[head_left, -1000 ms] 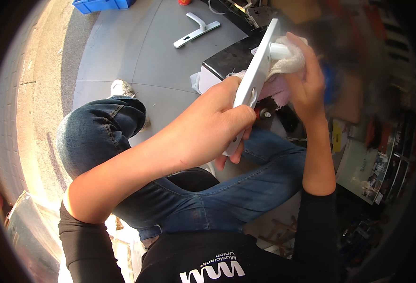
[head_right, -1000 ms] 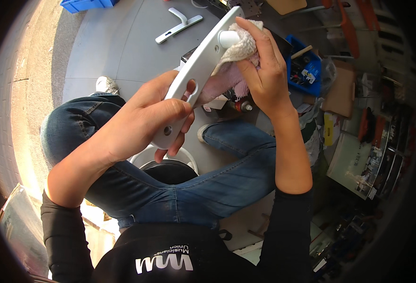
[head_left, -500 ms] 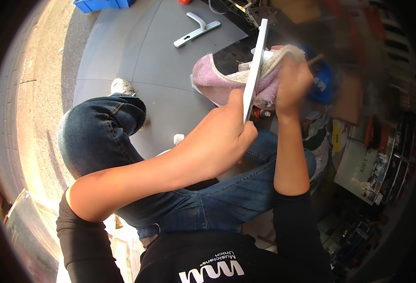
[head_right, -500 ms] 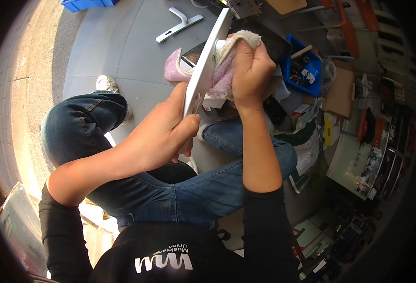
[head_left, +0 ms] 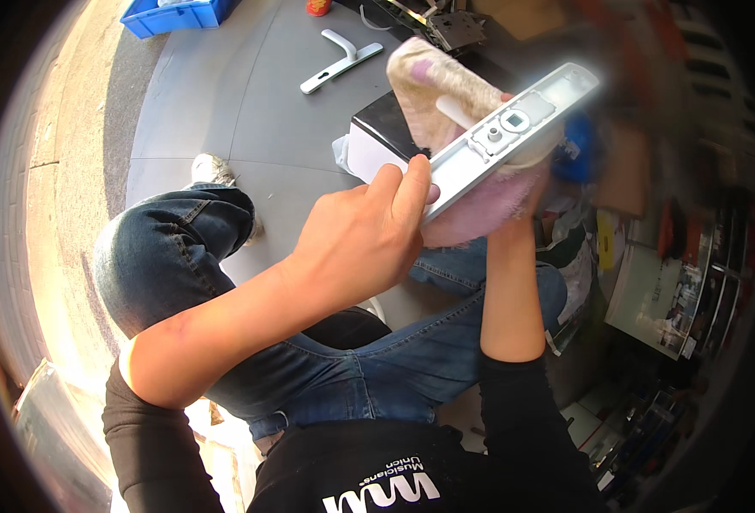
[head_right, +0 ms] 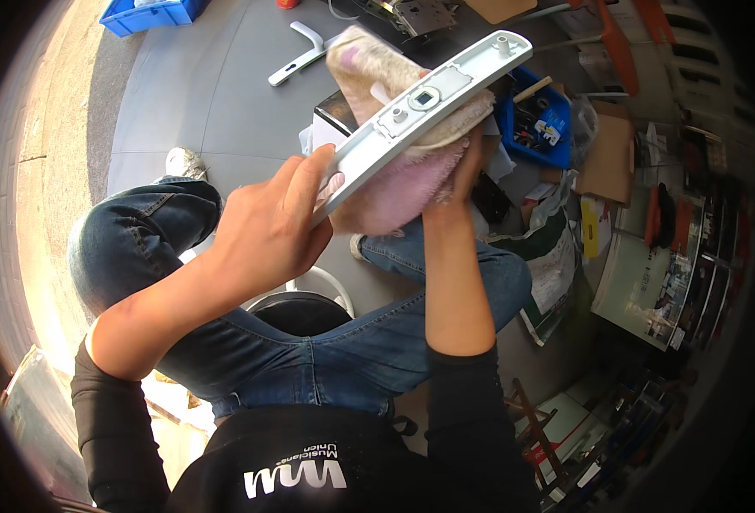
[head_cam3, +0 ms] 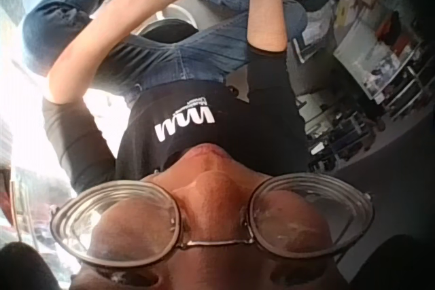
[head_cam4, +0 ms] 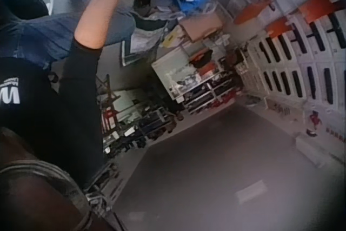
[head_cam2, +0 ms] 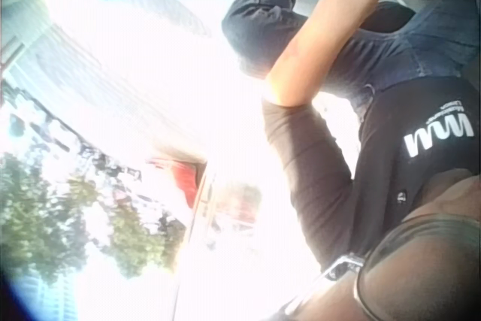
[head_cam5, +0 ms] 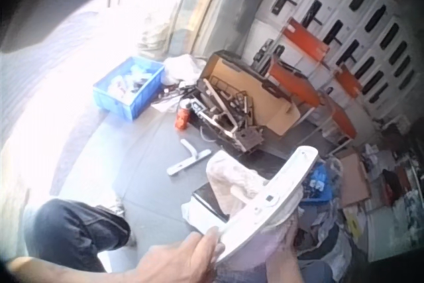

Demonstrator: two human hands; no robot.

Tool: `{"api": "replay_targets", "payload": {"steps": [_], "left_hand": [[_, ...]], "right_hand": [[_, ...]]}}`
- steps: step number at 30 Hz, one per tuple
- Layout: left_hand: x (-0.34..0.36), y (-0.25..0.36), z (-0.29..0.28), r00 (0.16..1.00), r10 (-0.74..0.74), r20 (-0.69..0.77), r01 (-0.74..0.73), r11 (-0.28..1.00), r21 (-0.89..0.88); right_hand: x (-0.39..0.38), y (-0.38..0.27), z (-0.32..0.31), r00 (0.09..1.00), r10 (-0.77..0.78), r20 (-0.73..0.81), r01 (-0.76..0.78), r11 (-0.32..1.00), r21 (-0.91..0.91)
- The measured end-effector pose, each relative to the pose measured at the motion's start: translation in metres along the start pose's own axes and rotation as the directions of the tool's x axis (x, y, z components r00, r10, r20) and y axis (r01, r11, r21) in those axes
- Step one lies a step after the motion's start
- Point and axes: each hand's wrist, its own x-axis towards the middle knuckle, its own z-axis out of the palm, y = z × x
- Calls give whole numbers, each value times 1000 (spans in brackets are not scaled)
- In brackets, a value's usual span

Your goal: The person sits on a low stool and cleans a white door handle by spraying it with a lubricant and wiping it with a cloth. They repeatedly spray and wipe the handle, turning it over to clean different sides and crevices.

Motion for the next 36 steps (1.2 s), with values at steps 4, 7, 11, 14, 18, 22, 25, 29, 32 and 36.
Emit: {"api": "replay_targets", "payload": {"steps": [4,7,11,14,18,22,25,29,32,36], "left_hand": [[4,0,-1,998,5,-61,-8,999,-49],[1,-2,0,1000,-3,-18,3,999,-41],[0,0,1,999,42,-3,-42,996,-84],[-6,4,4,997,71,21,-68,992,-109],[-8,6,10,995,90,46,-84,989,-120],[-11,7,9,991,72,109,-61,993,-100],[-9,8,3,989,-5,148,17,997,-79],[-6,6,7,994,69,83,-60,992,-108],[-2,2,9,993,65,103,-51,990,-130],[6,-13,7,997,-50,61,58,989,-134]], "right_hand": [[-25,-1,12,989,-143,-43,140,987,-77],[-44,5,13,901,-346,262,424,832,-358],[-52,-2,28,848,-476,235,530,735,-424],[-39,-27,31,953,-303,-18,293,933,-210],[-5,-71,20,971,-186,147,214,955,-207],[2,-80,29,963,-197,186,219,970,-107],[-16,-74,35,966,-157,208,132,983,127],[-11,-56,23,977,-214,-11,211,971,-111],[-3,-55,19,957,-291,10,286,933,-218],[17,-57,21,858,-496,132,486,700,-523]]}}
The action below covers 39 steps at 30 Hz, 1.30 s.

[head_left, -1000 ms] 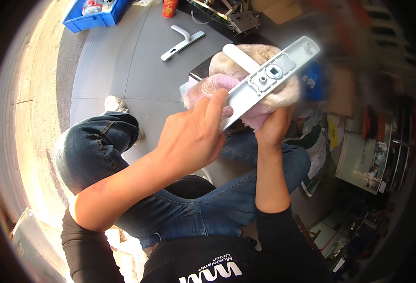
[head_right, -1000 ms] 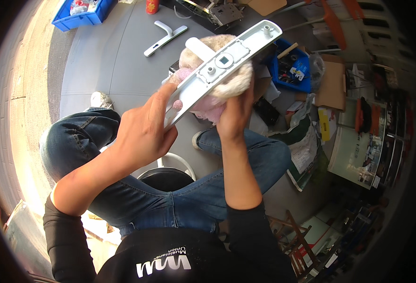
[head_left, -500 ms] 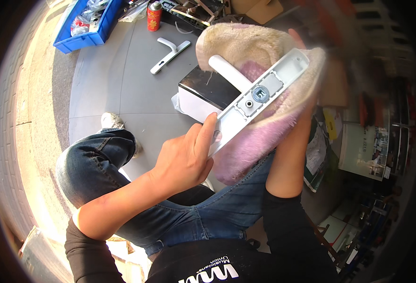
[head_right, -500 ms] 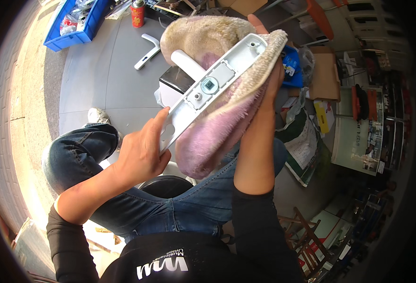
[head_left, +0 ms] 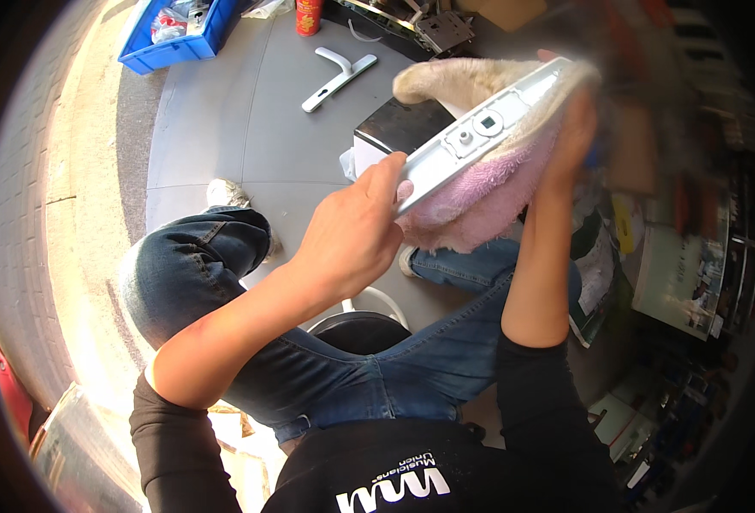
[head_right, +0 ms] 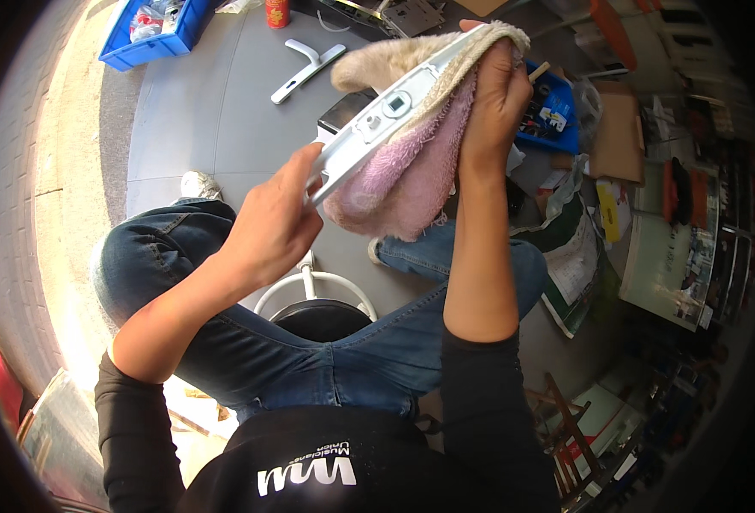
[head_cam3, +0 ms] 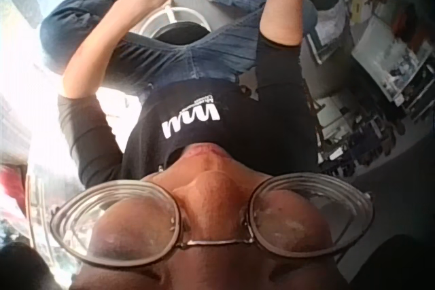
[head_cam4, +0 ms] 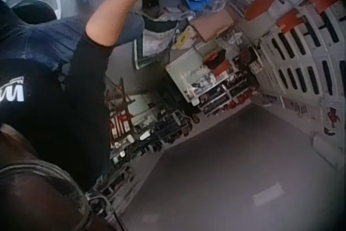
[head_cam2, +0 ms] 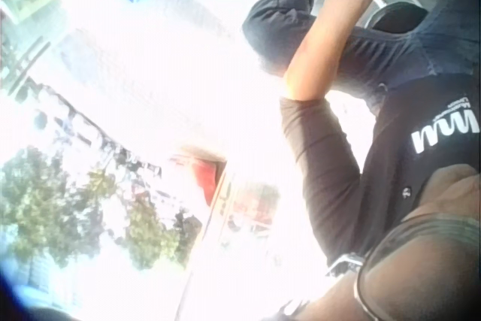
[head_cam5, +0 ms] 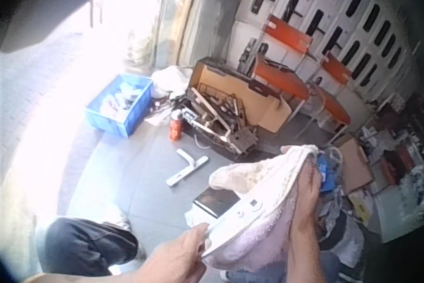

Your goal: The person sits on a low stool and cleans a white door handle by spraying it with a lubricant and wiping it with a cloth. They repeatedly spray and wipe the handle, turning it over to clean different sides and crevices.

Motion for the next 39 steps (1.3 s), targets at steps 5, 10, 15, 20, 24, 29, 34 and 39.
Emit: {"api": "replay_targets", "payload": {"steps": [5,10,15,20,24,29,34,39], "left_hand": [[11,7,-26,799,-277,533,593,223,-774],[16,9,-31,807,-184,562,579,55,-814],[14,7,-30,782,-196,591,570,-158,-806],[19,-2,-36,824,-113,556,558,-11,-830],[34,-8,-52,878,-121,462,478,198,-856],[33,-32,-43,963,-266,48,255,833,-491],[26,-51,-10,990,-24,-142,15,998,-65],[32,-39,3,974,-154,-169,130,981,-144]], "right_hand": [[20,6,-51,977,168,133,-209,878,429],[-9,5,-70,924,16,381,-235,812,535],[-37,23,-45,942,209,264,-269,939,214],[-39,8,-22,927,190,324,-183,982,-52],[-52,23,-18,925,316,210,-337,938,77],[-86,25,1,790,604,101,-586,698,412],[-121,26,12,667,720,193,-670,467,577],[-151,33,11,645,700,307,-679,340,650]]}}
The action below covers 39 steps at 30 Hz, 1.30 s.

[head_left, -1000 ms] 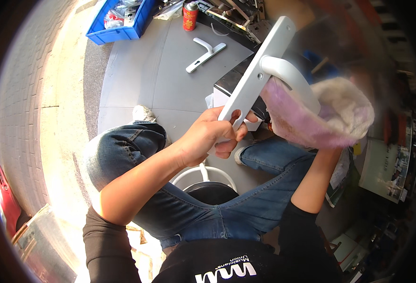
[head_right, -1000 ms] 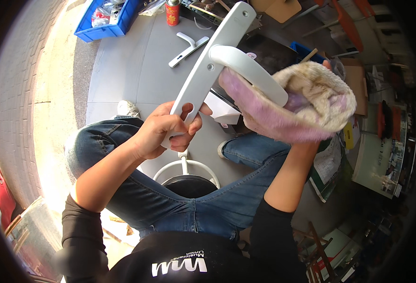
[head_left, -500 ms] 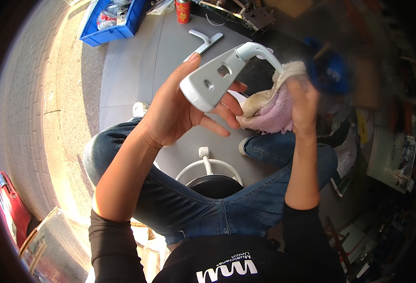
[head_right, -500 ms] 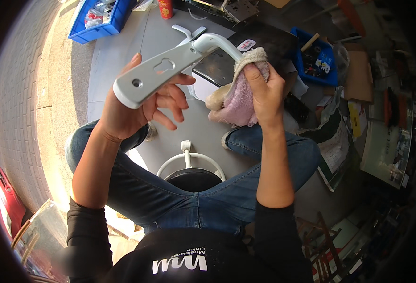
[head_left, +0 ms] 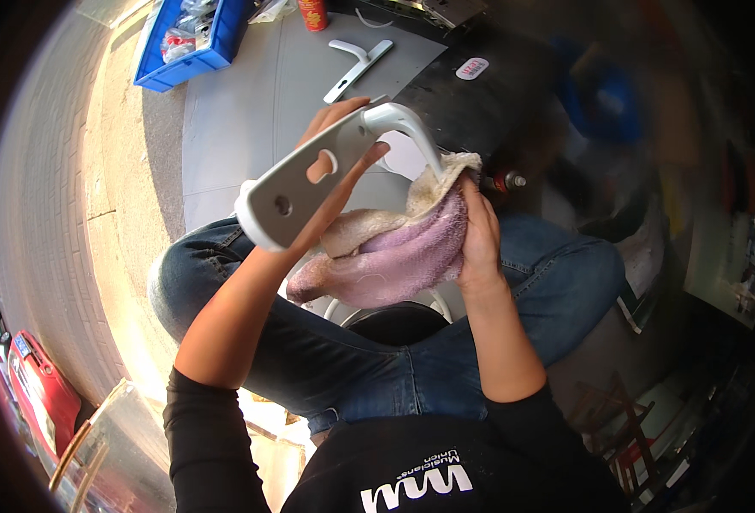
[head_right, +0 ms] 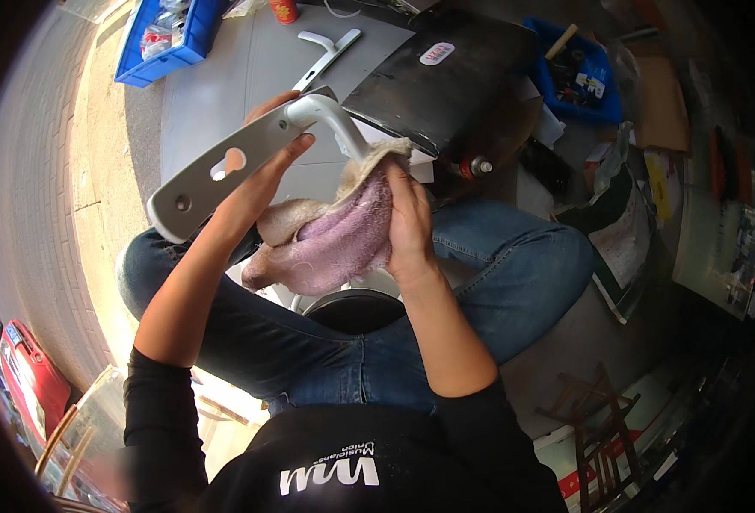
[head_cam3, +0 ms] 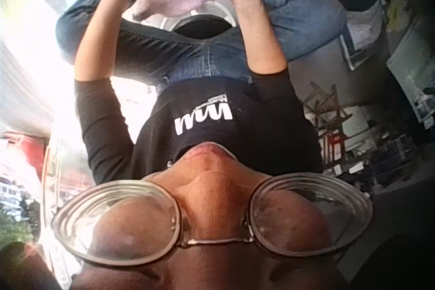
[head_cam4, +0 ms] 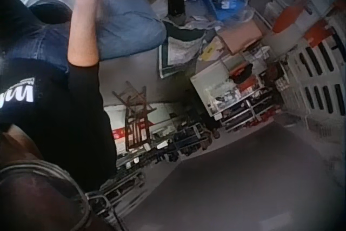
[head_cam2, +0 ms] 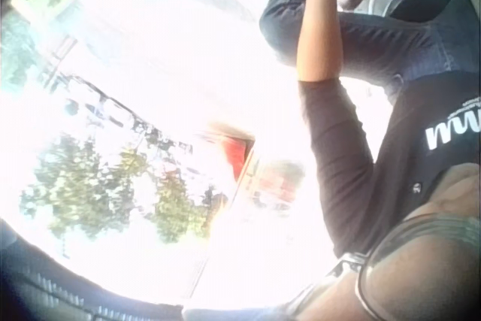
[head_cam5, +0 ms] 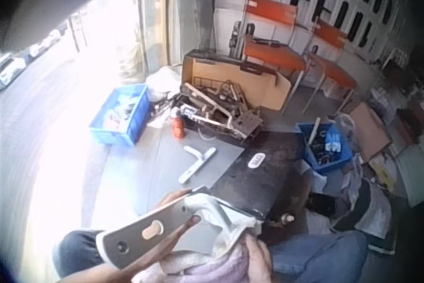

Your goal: The person sits on a low stool and cleans a white door handle by spraying it with a lubricant and wiping it with a cloth. They repeatedly spray and wipe the handle, turning it over to clean different sides and crevices.

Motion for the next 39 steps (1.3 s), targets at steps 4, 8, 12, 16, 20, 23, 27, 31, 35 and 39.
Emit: {"api": "replay_targets", "payload": {"steps": [4,8,12,16,20,23,27,31,35,39], "left_hand": [[8,-6,-3,973,223,-61,-208,960,189],[14,-10,-15,981,101,-166,-120,987,-109],[30,-7,-24,973,137,-183,-130,990,50],[36,-19,-23,971,118,-207,-117,993,16],[28,-20,-20,980,84,-180,-78,996,39],[27,-28,-16,986,40,-160,-44,999,-20],[31,-33,-13,993,36,-112,-34,999,22],[27,-37,-16,991,40,-129,-38,999,15],[24,-37,-23,984,9,-178,-13,1000,-19],[30,-25,-29,949,25,-315,-64,991,-114]], "right_hand": [[11,-2,-24,998,56,10,-54,985,-164],[36,-32,-46,973,-153,-174,108,964,-241],[116,-99,-71,909,-388,-152,287,847,-447],[162,-148,-135,761,-614,-211,156,489,-858],[167,-80,-262,555,-729,-400,-150,386,-910],[137,-6,-291,453,-359,-816,-110,886,-451],[131,52,-307,573,-744,-344,66,460,-885],[146,39,-286,561,-684,-467,-68,523,-849],[136,8,-270,540,-705,-460,-24,533,-846],[93,-67,-180,461,-883,-88,207,203,-957]]}}
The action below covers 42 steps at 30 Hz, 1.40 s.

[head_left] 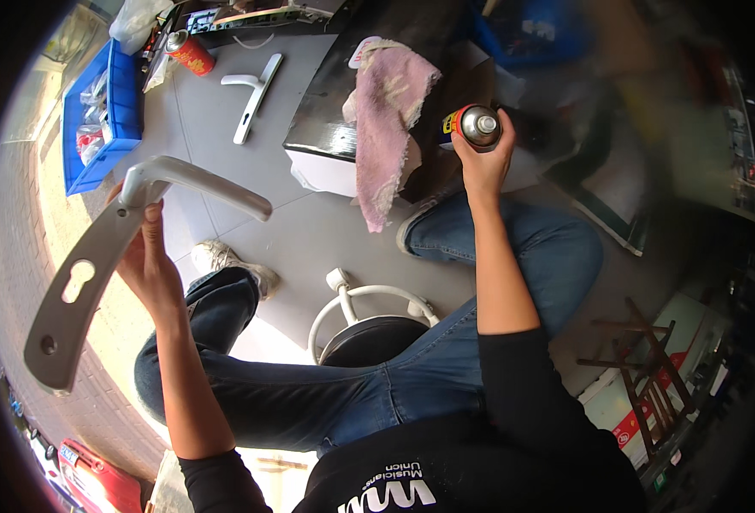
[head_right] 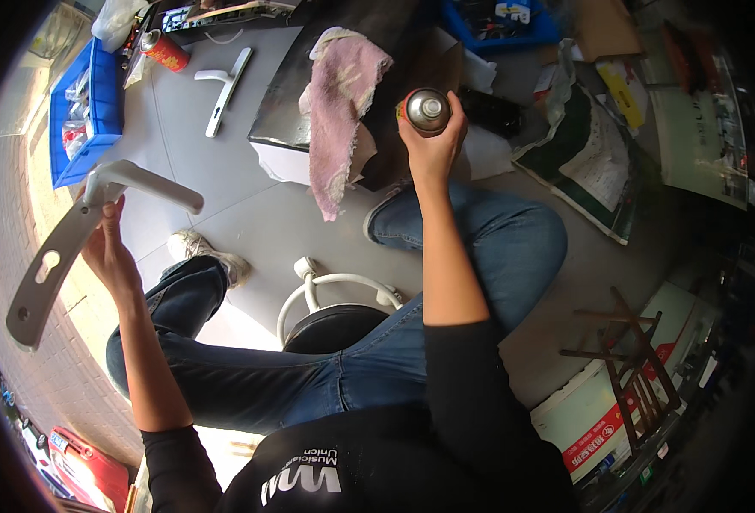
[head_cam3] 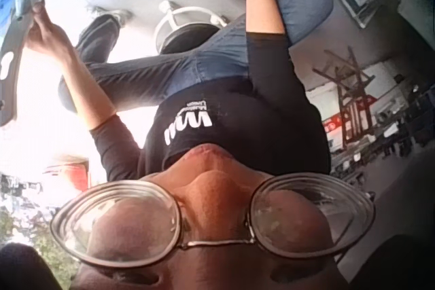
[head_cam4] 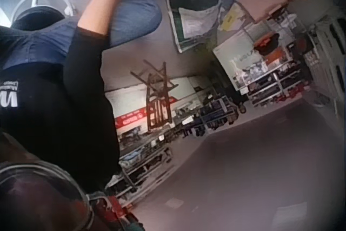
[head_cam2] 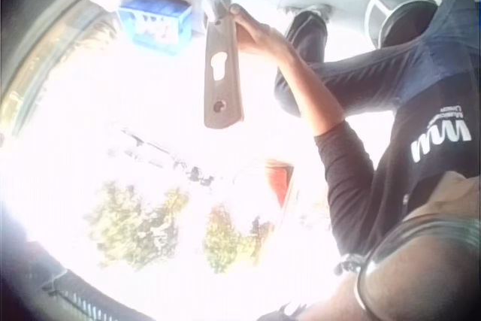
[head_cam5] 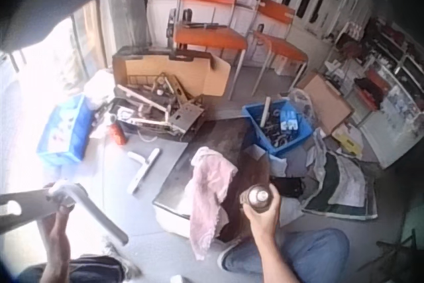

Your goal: The person sits on a low stool and cleans a white door handle by spraying it with a lubricant and wiping it with a cloth. They repeatedly spray and wipe the handle, turning it over to clean different sides and crevices.

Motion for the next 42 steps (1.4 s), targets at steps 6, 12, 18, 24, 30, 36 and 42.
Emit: {"api": "replay_targets", "payload": {"steps": [6,12,18,24,30,36,42], "left_hand": [[7,12,-22,992,20,-121,-24,999,-32],[8,7,-61,977,72,-200,-71,997,14],[10,-7,-91,969,74,-237,-61,996,64],[15,-12,-95,977,75,-201,-64,996,62],[16,-17,-89,979,54,-197,-64,997,-46],[11,-9,-85,983,39,-177,-42,999,-10],[8,-2,-73,982,111,-150,-110,994,17]], "right_hand": [[23,-145,-75,875,-207,438,-80,831,551],[10,-204,-59,617,-409,672,-339,633,696],[-13,-223,-22,346,-691,635,-716,243,655],[-40,-231,-6,285,-788,546,-945,-135,298],[-30,-233,-20,154,-840,520,-981,-70,179],[-25,-234,-20,15,-908,418,-983,64,174],[-34,-237,-10,-93,-509,856,-753,598,275]]}}
